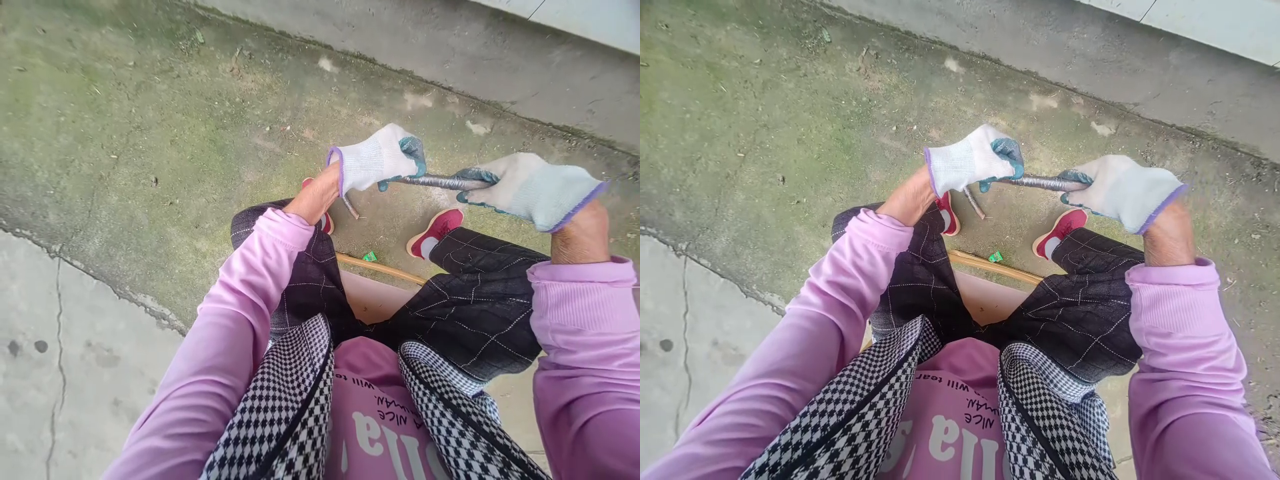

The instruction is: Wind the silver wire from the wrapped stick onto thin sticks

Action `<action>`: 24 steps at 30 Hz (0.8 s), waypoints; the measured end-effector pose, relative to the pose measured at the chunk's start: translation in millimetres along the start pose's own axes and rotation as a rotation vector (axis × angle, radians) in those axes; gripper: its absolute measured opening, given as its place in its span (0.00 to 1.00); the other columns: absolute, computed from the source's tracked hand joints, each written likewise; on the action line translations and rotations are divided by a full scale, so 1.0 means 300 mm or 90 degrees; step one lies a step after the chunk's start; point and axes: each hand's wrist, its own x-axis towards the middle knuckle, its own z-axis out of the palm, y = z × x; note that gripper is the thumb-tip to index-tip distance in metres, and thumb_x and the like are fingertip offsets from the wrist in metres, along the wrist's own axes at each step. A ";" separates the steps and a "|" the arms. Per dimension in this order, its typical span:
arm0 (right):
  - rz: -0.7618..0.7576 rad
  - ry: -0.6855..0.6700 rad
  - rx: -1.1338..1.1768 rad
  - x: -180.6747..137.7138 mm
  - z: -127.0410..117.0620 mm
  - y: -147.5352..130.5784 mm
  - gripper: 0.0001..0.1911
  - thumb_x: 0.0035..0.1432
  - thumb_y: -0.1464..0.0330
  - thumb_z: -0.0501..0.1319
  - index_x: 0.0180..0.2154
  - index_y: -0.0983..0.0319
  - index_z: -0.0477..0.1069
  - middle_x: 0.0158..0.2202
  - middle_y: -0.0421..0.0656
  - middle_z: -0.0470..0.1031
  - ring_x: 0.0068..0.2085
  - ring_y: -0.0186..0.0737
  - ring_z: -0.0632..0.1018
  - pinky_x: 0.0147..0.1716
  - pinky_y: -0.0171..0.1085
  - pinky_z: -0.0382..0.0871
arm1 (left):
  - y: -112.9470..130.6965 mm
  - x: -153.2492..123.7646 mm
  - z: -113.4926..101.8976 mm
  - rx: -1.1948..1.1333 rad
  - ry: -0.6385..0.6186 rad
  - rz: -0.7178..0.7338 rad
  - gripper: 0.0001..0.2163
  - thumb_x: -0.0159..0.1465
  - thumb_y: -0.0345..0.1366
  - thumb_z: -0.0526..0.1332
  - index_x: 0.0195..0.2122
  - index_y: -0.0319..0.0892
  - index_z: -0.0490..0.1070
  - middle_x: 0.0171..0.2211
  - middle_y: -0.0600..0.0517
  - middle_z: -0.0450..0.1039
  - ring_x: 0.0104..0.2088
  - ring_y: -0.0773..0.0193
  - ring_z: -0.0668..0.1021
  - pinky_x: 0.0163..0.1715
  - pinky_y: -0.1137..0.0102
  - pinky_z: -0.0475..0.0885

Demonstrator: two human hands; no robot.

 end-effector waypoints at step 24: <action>-0.022 0.000 0.596 -0.070 -0.039 -0.104 0.33 0.38 0.50 0.94 0.38 0.54 0.82 0.28 0.39 0.72 0.27 0.37 0.66 0.24 0.43 0.59 | -0.049 0.070 0.032 -0.129 0.032 0.002 0.09 0.84 0.35 0.71 0.48 0.36 0.89 0.30 0.50 0.79 0.39 0.61 0.79 0.47 0.57 0.78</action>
